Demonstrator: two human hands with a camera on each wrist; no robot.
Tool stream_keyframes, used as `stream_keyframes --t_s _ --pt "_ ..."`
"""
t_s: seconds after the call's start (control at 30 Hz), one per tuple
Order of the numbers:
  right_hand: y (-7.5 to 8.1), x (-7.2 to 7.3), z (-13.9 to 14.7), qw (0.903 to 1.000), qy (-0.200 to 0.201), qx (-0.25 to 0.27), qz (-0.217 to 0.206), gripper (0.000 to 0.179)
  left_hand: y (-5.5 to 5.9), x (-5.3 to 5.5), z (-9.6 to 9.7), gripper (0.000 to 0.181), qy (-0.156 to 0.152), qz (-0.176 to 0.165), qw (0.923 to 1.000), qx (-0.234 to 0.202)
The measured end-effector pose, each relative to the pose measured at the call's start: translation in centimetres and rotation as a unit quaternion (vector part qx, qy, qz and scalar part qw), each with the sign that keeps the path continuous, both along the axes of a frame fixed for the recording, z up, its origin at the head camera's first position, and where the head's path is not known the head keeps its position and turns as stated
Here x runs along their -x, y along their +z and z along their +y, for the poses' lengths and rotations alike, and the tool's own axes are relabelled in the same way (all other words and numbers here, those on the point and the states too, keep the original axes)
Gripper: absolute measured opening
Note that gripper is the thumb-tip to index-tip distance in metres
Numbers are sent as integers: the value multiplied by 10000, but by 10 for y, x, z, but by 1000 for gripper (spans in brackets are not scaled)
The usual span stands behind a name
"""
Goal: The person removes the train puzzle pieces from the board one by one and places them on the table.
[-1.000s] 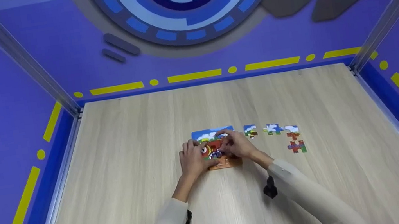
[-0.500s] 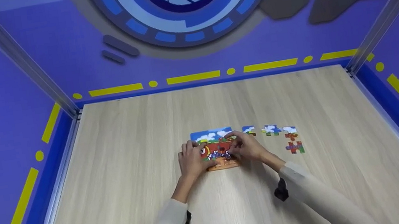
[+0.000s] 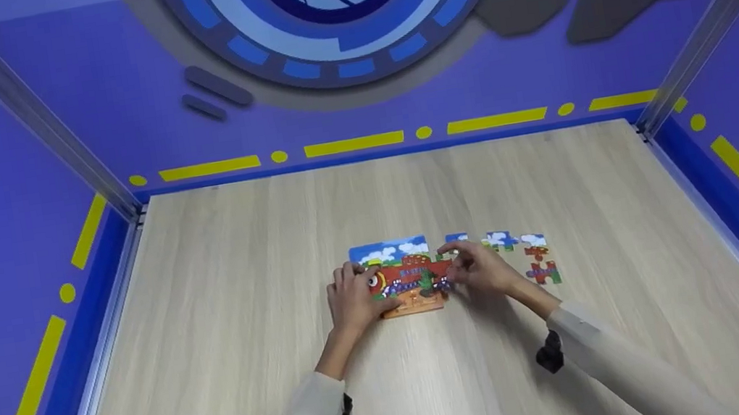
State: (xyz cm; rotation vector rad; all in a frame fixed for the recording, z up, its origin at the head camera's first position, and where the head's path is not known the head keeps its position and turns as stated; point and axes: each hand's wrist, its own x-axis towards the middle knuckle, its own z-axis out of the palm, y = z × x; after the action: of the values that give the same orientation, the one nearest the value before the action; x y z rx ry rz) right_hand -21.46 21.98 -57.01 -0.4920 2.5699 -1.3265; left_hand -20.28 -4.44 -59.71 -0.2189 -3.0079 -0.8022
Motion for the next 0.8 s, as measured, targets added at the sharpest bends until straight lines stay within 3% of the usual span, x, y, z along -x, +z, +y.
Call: stream_keyframes --t_s 0.53,0.8 --pt "-2 -18 57 9980 -235 -372 449 39 0 1 1 72 -46 -123 9999 -17" --pt "-9 -24 74 9979 -324 -451 344 42 3 1 2 74 -23 -267 9996 59"
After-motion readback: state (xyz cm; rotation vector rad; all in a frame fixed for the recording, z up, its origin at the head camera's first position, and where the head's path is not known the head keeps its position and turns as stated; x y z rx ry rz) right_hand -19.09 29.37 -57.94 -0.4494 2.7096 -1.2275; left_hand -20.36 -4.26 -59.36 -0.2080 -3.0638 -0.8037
